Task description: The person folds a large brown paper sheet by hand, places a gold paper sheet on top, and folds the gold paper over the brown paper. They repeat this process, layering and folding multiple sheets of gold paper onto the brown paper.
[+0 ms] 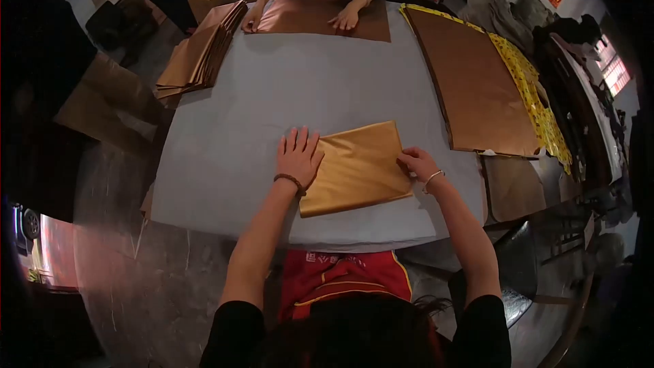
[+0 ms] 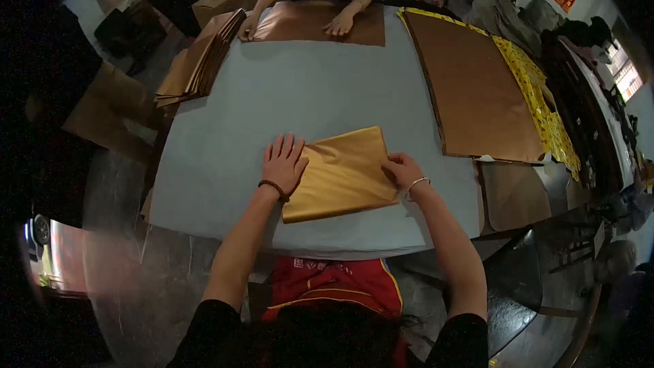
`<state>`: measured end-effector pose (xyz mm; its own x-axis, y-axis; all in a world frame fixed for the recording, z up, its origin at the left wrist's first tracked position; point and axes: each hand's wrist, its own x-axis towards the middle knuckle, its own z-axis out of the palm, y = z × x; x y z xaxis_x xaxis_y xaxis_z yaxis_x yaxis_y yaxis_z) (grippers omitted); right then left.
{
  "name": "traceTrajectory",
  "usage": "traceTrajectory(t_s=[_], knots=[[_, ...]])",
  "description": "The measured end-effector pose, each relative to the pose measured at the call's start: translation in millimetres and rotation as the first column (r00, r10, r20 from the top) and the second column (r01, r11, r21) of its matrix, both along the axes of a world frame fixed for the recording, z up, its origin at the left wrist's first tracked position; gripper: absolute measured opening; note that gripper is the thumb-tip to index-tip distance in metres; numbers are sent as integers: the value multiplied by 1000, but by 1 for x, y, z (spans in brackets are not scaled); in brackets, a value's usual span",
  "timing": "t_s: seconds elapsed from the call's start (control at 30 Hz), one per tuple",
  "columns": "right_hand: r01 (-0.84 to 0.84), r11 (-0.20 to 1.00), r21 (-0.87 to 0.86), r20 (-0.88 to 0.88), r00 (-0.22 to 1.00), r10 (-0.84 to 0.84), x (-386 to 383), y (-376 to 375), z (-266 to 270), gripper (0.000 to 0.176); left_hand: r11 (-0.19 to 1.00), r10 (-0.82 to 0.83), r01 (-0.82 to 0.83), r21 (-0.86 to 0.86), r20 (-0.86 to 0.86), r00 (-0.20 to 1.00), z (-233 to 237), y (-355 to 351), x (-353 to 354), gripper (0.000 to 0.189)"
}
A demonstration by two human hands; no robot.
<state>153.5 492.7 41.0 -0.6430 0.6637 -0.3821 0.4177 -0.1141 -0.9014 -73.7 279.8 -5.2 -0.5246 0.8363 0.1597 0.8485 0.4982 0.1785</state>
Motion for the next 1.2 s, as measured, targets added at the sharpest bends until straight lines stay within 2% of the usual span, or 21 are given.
traceTrajectory(t_s=[0.07, 0.13, 0.2, 0.27, 0.33, 0.4, 0.53, 0.57, 0.63, 0.73, 0.77, 0.8, 0.87, 0.9, 0.97, 1.0, 1.07, 1.1, 1.13, 1.17, 1.2], knots=[[150, 989, 2, 25, 988, -151, 3, -16, 18, 42, 1000, -8, 9, 16, -40, 999, -5, 1, -2, 52], [190, 982, -15, 29, 981, -189, 14, -6, -1, 44, 999, -27, 29, 27, -65, 998, -3, 2, 0, 52], [50, 958, -282, 102, 995, -22, 24, 9, -22, 46, 1000, -10, 9, -24, -45, 999, 2, 0, -1, 54], [-18, 969, -247, 112, 993, 47, 30, 6, -27, 44, 1000, -26, 27, -10, 23, 999, 3, 0, -2, 57], [88, 964, -250, 4, 996, -90, 29, -7, -18, 40, 998, -34, 28, 59, 99, 995, 1, -4, -4, 62], [69, 974, -215, 20, 998, -67, 26, -20, 0, 38, 999, -18, 20, -46, 42, 999, 29, -16, 15, 67], [62, 979, -197, -45, 996, -73, 15, -29, 32, 39, 930, -367, 364, 46, 141, 919, 58, -48, 75, 72], [99, 976, -195, -84, 990, -118, 11, -35, 40, 41, 934, -356, 354, 44, 136, 924, 53, -53, 83, 72], [59, 981, -188, -112, 990, -81, 6, -47, 64, 40, 933, -326, 327, 148, -29, 945, 46, -59, 88, 57], [-45, 981, -189, -165, 986, 14, 0, -38, 69, 37, 952, -280, 279, 129, -14, 960, 56, -69, 77, 45], [-119, 972, -201, -189, 979, 81, -1, -33, 69, 35, 917, -338, 334, 218, -20, 941, 63, -75, 71, 34], [-125, 973, -193, -196, 977, 86, -4, -30, 70, 35, 917, -333, 331, 222, -30, 942, 75, -80, 61, 34], [-285, 933, -218, -280, 934, 221, -9, -28, 71, 33, 941, -339, 331, 75, 174, 924, 95, -90, 38, 34], [-289, 933, -213, -286, 932, 224, -15, -27, 70, 33, 913, -385, 344, 221, 183, 905, 111, -98, 19, 29], [-259, 915, -309, -364, 921, 137, -31, -26, 65, 35, 958, -260, 285, 21, 475, 841, 144, -108, -30, 27], [-259, 915, -308, -372, 918, 135, -40, -28, 58, 35, 966, -256, 241, 96, 497, 829, 159, -117, -56, 25], [-119, 992, -49, -147, 983, 111, -55, -33, 37, 38, 972, -217, 136, 192, 506, 835, 186, -136, -106, 21], [-219, 937, 274, -11, 973, 231, -57, -33, 18, 43, 973, -178, 78, 217, 492, 852, 200, -145, -130, 20], [-212, 939, 270, -17, 974, 225, -56, -36, 7, 43, 971, -117, 21, 238, 397, 910, 213, -152, -154, 19], [-319, 722, 614, 179, 947, 266, -54, -39, -3, 45, 964, -51, -33, 264, 302, 952, 226, -157, -177, 18], [-432, 375, 820, 375, 901, 218, -55, -40, -10, 48, 970, 94, -136, 203, 204, 975, 242, -160, -197, 21]])
